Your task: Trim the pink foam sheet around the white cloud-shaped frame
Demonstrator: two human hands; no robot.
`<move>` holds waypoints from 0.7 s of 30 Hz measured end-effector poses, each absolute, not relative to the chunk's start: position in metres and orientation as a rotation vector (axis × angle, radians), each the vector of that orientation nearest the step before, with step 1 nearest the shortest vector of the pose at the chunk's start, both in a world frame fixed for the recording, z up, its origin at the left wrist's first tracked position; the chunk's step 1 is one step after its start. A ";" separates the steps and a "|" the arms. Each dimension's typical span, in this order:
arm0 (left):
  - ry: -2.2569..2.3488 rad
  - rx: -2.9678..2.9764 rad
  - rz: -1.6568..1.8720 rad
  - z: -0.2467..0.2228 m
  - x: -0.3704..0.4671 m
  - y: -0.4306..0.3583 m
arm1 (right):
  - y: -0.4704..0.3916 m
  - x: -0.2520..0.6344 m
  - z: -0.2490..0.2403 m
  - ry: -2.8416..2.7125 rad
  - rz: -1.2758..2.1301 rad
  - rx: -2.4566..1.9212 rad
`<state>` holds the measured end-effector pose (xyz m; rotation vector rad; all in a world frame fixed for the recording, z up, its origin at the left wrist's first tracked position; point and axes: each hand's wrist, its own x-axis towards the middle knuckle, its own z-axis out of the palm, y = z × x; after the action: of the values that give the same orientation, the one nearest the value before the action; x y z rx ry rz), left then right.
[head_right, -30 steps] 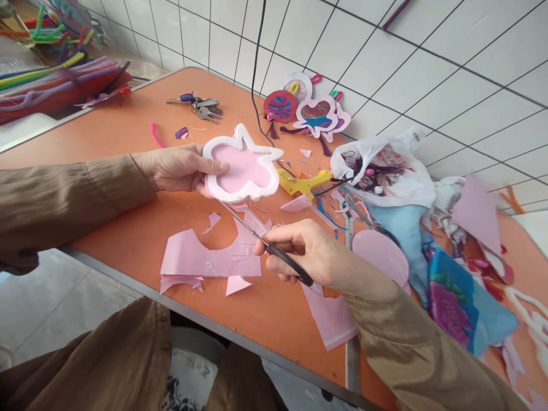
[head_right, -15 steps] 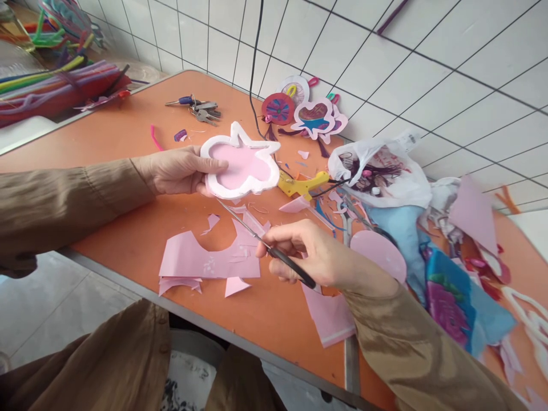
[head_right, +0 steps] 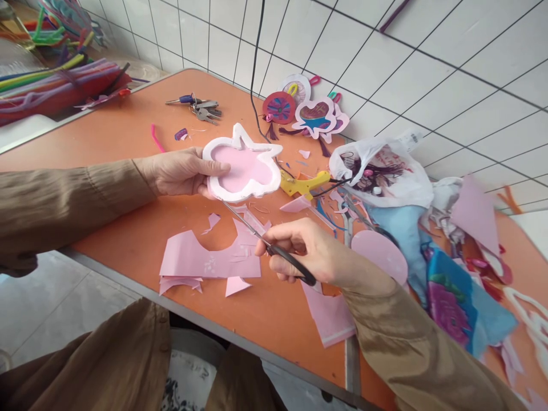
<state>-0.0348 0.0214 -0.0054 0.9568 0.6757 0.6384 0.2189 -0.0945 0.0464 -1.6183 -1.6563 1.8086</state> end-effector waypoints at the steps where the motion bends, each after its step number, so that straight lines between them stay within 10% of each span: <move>1: 0.659 0.946 0.639 -0.006 -0.034 0.021 | -0.095 0.218 0.047 -1.650 1.806 -1.622; 21: 0.685 0.922 0.631 -0.001 -0.032 0.017 | -0.099 0.212 0.044 -1.637 1.650 -1.728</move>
<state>-0.0319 0.0169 -0.0012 0.9215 0.6849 0.6310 0.2122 -0.0985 0.0436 -1.7277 -1.6369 1.6499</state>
